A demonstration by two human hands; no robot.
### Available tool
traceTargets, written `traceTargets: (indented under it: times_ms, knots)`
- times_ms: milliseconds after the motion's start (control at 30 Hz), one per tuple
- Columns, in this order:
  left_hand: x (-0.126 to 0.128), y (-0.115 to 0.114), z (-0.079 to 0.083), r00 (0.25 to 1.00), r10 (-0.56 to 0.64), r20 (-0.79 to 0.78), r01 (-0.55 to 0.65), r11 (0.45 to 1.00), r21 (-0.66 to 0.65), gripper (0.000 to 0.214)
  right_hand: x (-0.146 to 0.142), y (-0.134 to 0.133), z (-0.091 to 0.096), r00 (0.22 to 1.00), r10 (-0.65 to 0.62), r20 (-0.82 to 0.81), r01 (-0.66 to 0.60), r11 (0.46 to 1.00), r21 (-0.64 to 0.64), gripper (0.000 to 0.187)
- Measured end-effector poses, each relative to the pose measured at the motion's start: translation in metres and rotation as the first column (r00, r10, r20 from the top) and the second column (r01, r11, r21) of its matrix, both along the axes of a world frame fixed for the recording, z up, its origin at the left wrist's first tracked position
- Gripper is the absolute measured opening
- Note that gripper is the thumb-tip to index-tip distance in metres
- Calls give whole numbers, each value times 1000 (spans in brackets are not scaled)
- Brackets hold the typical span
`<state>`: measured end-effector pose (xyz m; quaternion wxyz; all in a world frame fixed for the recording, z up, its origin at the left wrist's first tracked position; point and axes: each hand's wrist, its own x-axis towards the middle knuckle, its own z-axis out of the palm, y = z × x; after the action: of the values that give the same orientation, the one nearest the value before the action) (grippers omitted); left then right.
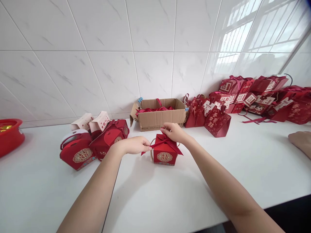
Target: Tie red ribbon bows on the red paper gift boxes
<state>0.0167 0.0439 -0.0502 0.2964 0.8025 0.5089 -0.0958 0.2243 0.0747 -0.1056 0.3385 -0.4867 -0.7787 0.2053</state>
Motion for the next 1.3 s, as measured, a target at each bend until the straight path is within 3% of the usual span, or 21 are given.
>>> traceTargets:
  times_ms: [100, 167, 233, 300, 367, 433, 533, 633, 733, 800, 900, 1067, 1200, 1300]
  knots:
    - [1, -2, -1, 997, 40, -72, -35, 997, 71, 25, -1, 0, 0, 1000, -25, 4, 24, 999, 24, 27]
    - [3, -8, 0, 987, 112, -116, -85, 973, 214, 17, -2, 0, 1, 999, -49, 7, 49, 998, 43, 27]
    - [9, -17, 2, 983, 163, -89, -114, 908, 402, 24, -1, 1, 1, 999, -51, 1, 51, 997, 52, 26]
    - [18, -29, 2, 995, 101, -5, -84, 848, 524, 28, -1, 1, 1, 999, -34, -10, 35, 998, 50, 25]
    - [31, -38, -5, 998, -31, 60, -7, 835, 550, 24, 0, 1, 2, 1000, -17, -17, 17, 999, 44, 26]
    - [46, -43, -19, 995, -69, 68, 17, 813, 582, 30, 1, 0, 2, 1000, -8, -18, 9, 1000, 29, 28]
    - [68, -41, -49, 996, -47, 81, -28, 679, 734, 51, 2, -1, 3, 1000, -18, -14, 18, 1000, -5, 30]
    - [81, -33, -74, 986, -25, 165, -125, 540, 832, 59, 4, -1, 4, 998, -47, -37, 46, 999, -28, 33]
    - [86, -29, -88, 972, -55, 229, -184, 427, 885, 57, 4, 0, 5, 997, -48, -68, 43, 997, -68, 33]
    - [86, -30, -92, 963, -87, 255, -204, 381, 902, 47, 4, -1, 5, 997, -40, -67, 34, 995, -90, 32]
    - [85, -31, -95, 939, -147, 309, -237, 371, 898, 29, 4, -2, 7, 997, -45, -57, 40, 995, -91, 33]
    - [86, -32, -92, 850, -236, 472, -348, 422, 837, 13, 4, -3, 9, 997, -45, -67, 39, 996, -79, 33]
    - [85, -31, -90, 791, -331, 514, -345, 451, 823, 33, 4, -1, 8, 999, -34, -33, 34, 999, -20, 35]
    - [82, -29, -93, 796, -439, 416, -245, 395, 885, 36, 4, 1, 5, 999, -42, -3, 42, 998, 44, 37]
